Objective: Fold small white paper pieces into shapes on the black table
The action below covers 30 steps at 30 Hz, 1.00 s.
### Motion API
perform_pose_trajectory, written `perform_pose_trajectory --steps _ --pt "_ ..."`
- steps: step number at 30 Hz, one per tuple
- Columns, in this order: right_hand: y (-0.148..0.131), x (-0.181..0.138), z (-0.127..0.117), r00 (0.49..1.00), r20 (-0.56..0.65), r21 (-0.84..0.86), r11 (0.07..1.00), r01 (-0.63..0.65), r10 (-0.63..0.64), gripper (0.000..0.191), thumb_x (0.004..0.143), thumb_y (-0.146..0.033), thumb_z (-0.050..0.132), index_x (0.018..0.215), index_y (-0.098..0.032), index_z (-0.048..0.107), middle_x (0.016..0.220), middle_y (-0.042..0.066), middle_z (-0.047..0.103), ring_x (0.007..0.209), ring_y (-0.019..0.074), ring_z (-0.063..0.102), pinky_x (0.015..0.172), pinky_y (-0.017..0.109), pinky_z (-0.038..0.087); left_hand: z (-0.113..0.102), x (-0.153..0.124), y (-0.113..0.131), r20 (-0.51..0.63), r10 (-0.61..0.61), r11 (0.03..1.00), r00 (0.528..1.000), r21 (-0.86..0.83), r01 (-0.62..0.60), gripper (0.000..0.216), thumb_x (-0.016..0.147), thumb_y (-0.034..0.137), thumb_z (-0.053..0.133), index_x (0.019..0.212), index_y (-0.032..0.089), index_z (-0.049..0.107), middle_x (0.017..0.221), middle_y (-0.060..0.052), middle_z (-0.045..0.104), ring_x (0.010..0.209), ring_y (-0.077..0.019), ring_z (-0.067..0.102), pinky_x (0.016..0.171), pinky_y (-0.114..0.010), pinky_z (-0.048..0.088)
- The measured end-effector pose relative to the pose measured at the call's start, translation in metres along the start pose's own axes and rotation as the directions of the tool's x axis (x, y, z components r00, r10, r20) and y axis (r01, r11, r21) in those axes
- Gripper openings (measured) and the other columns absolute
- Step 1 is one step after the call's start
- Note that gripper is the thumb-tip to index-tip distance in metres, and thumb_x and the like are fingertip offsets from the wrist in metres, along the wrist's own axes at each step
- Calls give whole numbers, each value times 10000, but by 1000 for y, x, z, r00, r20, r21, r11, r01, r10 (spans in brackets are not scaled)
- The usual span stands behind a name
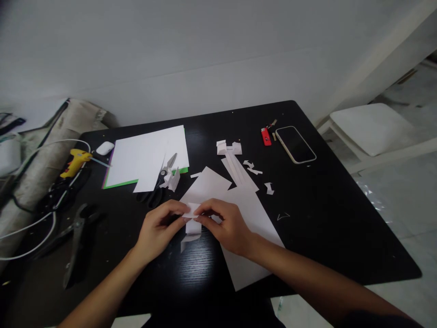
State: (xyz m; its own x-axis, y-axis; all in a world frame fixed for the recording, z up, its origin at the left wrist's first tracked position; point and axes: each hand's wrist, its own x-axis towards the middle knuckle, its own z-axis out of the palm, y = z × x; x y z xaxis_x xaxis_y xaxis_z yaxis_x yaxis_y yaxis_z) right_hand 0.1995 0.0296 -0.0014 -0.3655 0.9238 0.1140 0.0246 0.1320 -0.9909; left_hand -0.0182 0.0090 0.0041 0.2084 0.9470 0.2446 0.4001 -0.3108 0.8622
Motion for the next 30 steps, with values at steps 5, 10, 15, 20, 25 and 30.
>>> perform_pose_trajectory --steps 5,10,15,20,25,30 --pt "1 0 0 1000 -16 -10 1000 17 -17 56 915 -226 747 967 -244 754 912 13 767 825 171 729 777 293 587 -2 2 3 -4 69 998 998 11 -69 82 931 145 721 989 203 714 917 -34 733 846 -153 705 765 -256 569" --pt "2 -1 -1 998 -53 -52 998 39 -42 71 897 -204 758 959 -238 756 926 15 782 830 169 737 800 296 602 -2 1 7 -37 141 989 989 55 -139 122 932 99 702 1006 195 709 932 -48 739 853 -162 711 761 -274 578" --pt "0 -1 0 998 -58 -63 998 16 -20 20 898 -241 770 917 -236 766 869 19 785 788 183 736 753 313 602 0 -1 9 -49 152 987 987 57 -149 107 911 124 743 986 194 712 946 -54 732 872 -169 712 778 -288 579" --pt "-4 -2 3 996 -83 -11 999 -32 31 73 888 -296 786 900 -235 748 848 24 777 776 190 739 742 330 608 8 -5 8 -120 31 999 992 -34 -35 85 904 177 761 930 195 682 930 -49 729 842 -168 715 747 -277 585" --pt "-7 -3 5 986 -124 92 990 -104 115 220 837 -288 830 951 -241 647 827 -4 739 768 172 735 714 293 601 17 -7 10 -208 -144 974 968 -204 101 189 860 191 807 904 200 624 849 -9 717 775 -136 704 708 -226 580" --pt "-9 0 3 980 -66 129 975 -180 189 262 840 -294 819 1039 -237 659 843 -1 732 790 170 723 745 298 591 19 -5 12 -192 -200 949 961 -284 141 189 864 199 804 976 210 653 824 13 720 745 -119 697 699 -206 576"
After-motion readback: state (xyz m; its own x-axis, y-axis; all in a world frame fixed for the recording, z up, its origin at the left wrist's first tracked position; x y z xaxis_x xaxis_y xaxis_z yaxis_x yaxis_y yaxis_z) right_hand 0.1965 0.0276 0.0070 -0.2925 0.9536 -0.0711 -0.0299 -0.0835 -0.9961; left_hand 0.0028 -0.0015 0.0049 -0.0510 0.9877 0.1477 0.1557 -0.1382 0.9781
